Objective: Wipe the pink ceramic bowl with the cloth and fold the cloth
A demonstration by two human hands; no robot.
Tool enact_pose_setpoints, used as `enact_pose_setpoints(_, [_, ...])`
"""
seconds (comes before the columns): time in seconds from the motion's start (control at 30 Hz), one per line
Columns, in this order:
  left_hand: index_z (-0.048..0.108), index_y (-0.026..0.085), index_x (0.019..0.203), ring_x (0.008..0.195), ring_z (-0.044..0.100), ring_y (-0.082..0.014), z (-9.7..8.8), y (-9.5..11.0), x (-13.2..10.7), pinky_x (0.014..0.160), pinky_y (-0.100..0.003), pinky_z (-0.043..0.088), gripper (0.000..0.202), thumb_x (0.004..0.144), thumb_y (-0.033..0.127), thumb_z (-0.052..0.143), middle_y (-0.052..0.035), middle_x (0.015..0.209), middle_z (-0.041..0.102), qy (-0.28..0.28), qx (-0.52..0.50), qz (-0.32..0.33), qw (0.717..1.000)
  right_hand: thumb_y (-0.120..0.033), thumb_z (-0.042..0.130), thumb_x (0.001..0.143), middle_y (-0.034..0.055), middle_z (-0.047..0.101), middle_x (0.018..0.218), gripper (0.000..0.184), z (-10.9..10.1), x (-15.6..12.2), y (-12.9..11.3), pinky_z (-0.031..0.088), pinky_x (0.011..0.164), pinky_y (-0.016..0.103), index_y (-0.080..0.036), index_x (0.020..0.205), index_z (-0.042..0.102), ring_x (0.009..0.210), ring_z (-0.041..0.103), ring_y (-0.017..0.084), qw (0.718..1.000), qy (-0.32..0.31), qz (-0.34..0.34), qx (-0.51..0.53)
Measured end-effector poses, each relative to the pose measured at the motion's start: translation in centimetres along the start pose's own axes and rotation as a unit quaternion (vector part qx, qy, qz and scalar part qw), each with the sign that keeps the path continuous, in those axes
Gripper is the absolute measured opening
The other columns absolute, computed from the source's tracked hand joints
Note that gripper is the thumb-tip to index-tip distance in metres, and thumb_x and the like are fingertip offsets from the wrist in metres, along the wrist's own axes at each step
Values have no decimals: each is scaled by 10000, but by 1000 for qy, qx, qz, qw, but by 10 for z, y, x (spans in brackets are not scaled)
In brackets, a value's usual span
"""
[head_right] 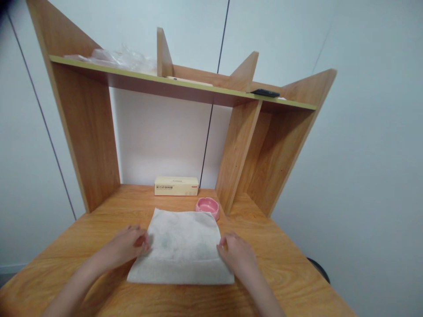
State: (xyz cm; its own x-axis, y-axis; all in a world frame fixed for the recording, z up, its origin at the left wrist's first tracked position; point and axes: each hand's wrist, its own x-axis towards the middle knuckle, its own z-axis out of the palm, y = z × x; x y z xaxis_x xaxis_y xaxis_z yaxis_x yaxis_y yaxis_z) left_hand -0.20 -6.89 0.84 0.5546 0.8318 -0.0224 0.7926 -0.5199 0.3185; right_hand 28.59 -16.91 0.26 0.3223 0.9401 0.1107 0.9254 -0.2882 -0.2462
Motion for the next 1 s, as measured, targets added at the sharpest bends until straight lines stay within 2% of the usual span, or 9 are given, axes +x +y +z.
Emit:
enact_pose_setpoints(0.2, [585, 200, 781, 861, 469, -212, 6, -4, -12, 742, -284, 329, 151, 642, 254, 556, -10, 792, 552, -66, -53, 19, 996, -260, 531, 645, -1, 609, 622, 86, 28, -5, 35, 325, 528, 210, -192, 618, 577, 603, 537, 136, 993, -42, 12, 106])
enact_pose_setpoints(0.33, [567, 193, 704, 847, 468, -201, 6, -5, -10, 744, -279, 320, 87, 622, 195, 534, -4, 788, 548, -57, -58, 28, 996, -215, 518, 621, -17, 567, 541, 73, 38, -1, 41, 307, 489, 204, -185, 578, 569, 534, 503, 118, 986, -45, 10, 159])
enact_pose_setpoints(0.47, [562, 192, 719, 851, 459, -211, 8, -5, -7, 740, -298, 318, 93, 659, 214, 495, -19, 810, 538, -20, -51, 20, 998, -203, 488, 636, -22, 528, 525, 74, 42, 2, 39, 318, 494, 214, -187, 600, 552, 514, 482, 119, 986, -13, 15, 166])
enact_pose_setpoints(0.57, [547, 191, 757, 875, 441, -224, 8, -2, -8, 756, -321, 310, 120, 653, 207, 487, -30, 849, 527, 0, -22, -4, 1000, -250, 491, 659, -10, 534, 581, 88, 39, -1, 36, 350, 536, 234, -193, 683, 553, 553, 493, 137, 988, 47, 1, 147])
enact_pose_setpoints(0.67, [526, 197, 811, 889, 428, -213, 4, 2, -15, 778, -321, 304, 156, 667, 197, 465, -27, 892, 516, 18, -25, 8, 1000, -278, 469, 688, 21, 555, 686, 170, 30, -12, 34, 386, 625, 262, -189, 801, 559, 654, 512, 162, 985, 84, -48, 140])
enact_pose_setpoints(0.73, [522, 204, 821, 887, 427, -202, 0, 3, -24, 792, -315, 302, 148, 692, 222, 451, -18, 894, 515, 10, -48, 33, 998, -207, 430, 685, 32, 569, 743, 211, 23, -22, 36, 392, 692, 275, -198, 840, 572, 731, 520, 171, 984, 59, -98, 140])
enact_pose_setpoints(0.83, [526, 216, 819, 911, 423, -200, -1, 1, -37, 811, -304, 298, 196, 631, 184, 480, -1, 900, 519, -45, -71, 48, 995, -83, 374, 619, 35, 595, 855, 382, 17, -35, 42, 378, 777, 297, -223, 903, 589, 843, 519, 176, 980, 1, -157, 119])
enact_pose_setpoints(0.9, [523, 218, 836, 915, 424, -195, 3, -1, -43, 804, -294, 301, 310, 562, 96, 445, 3, 907, 518, -64, -65, 44, 995, -55, 360, 606, 38, 597, 938, 463, 18, -40, 47, 369, 809, 311, -231, 974, 580, 891, 513, 178, 982, -13, -162, 100])
enact_pose_setpoints(1.0, [511, 221, 862, 915, 424, -179, 13, -6, -42, 795, -278, 305, 379, 547, 47, 394, 5, 914, 511, -44, -67, 52, 995, -82, 394, 646, 40, 591, 1011, 458, 24, -41, 50, 360, 842, 323, -243, 1041, 560, 940, 506, 186, 985, -13, -147, 86])
